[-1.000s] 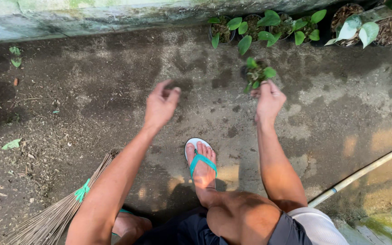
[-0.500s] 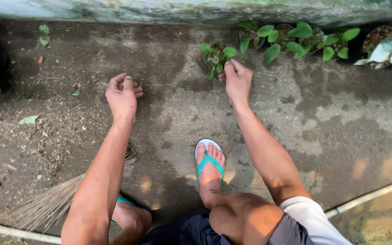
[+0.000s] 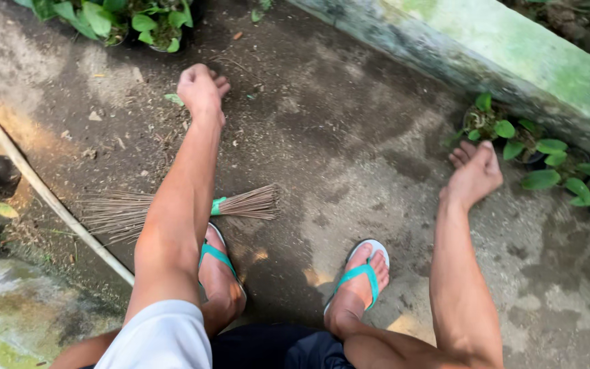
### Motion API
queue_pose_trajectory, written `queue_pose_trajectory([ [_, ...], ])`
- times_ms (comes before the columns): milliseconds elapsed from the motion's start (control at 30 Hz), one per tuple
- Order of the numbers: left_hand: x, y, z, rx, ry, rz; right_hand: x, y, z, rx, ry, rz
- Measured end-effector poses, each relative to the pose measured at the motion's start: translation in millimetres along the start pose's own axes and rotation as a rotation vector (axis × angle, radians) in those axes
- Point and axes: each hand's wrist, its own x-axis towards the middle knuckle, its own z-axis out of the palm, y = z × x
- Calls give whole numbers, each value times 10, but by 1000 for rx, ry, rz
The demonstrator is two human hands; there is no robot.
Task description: The person sweeps a concrete patio with a straw broom, then moves several potted plants to different positions along a low wall. The person also removes a large leaf from a plant and sweeps debris into a pile.
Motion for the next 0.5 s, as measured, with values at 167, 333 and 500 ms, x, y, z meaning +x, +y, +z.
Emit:
queue_pose_trajectory([
  [167,406,339,-162,-179,270,-76,-449,-74,-123,-26,-14,21],
  [333,543,487,-172,-237,159,-1,-751,-61,-206,-3,-11,119],
  [500,656,425,-188,-361,158,-12,-911,-34,-198,20,-58,166],
])
